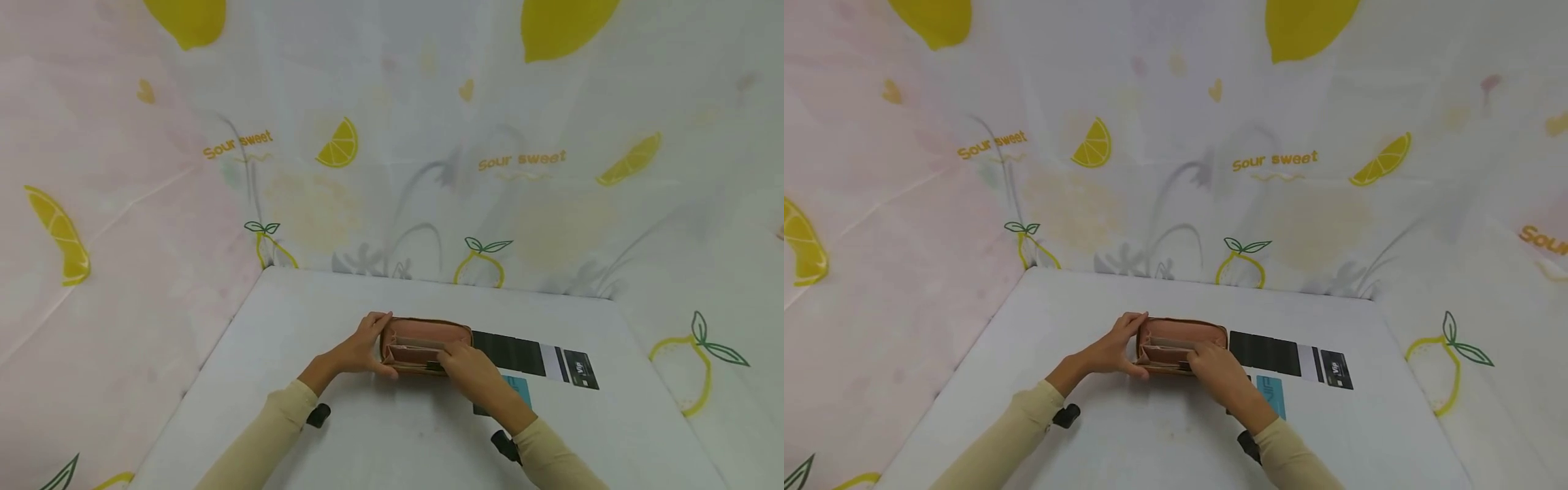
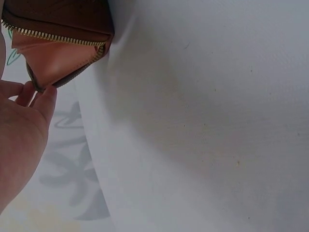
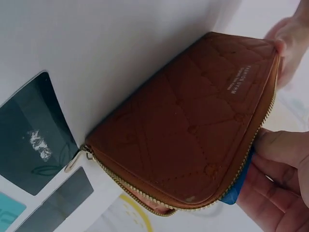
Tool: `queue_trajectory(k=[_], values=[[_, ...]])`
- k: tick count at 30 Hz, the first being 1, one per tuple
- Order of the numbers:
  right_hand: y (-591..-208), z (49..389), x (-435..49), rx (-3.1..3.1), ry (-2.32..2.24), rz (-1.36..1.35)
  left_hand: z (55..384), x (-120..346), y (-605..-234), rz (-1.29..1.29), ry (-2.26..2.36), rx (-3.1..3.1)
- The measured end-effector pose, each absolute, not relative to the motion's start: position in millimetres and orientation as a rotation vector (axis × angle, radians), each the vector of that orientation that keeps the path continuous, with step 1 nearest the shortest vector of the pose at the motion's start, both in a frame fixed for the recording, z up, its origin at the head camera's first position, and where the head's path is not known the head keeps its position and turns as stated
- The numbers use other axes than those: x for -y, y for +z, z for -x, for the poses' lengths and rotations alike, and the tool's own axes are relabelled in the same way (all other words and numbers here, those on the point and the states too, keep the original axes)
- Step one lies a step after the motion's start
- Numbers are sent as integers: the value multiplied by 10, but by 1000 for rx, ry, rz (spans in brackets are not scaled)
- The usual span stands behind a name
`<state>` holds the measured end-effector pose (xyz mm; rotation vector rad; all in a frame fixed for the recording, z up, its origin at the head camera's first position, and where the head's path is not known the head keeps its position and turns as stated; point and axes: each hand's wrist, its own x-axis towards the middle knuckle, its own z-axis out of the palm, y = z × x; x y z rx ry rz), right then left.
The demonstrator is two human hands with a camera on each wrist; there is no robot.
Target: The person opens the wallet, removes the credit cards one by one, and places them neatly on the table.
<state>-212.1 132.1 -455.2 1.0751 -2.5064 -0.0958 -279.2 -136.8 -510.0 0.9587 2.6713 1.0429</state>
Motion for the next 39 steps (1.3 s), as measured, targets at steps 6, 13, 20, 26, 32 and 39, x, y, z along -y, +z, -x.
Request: queue_trajectory(k=[6, 13, 20, 26, 32, 39], values=[[-4537, 2119, -1345, 2496, -81, -1089, 2805, 1352, -5110, -963, 1004, -2664], [-4425, 2127, -1397, 2398, 130, -1078, 2802, 1353, -5070, -961, 1023, -2668], [-4352, 2158, -1543, 2469, 446, -1005, 2809, 1354, -5065, -959, 1026, -2670], [-4475, 2187, -1816, 2471, 835, -735, 2806, 1359, -5077, -962, 1012, -2655], [-4598, 2163, -2139, 2529, 1097, -328, 2805, 1370, -5084, -947, 1007, -2654], [-4689, 2071, -2607, 2665, 1344, -19, 2796, 1389, -5101, -961, 1014, -2652]])
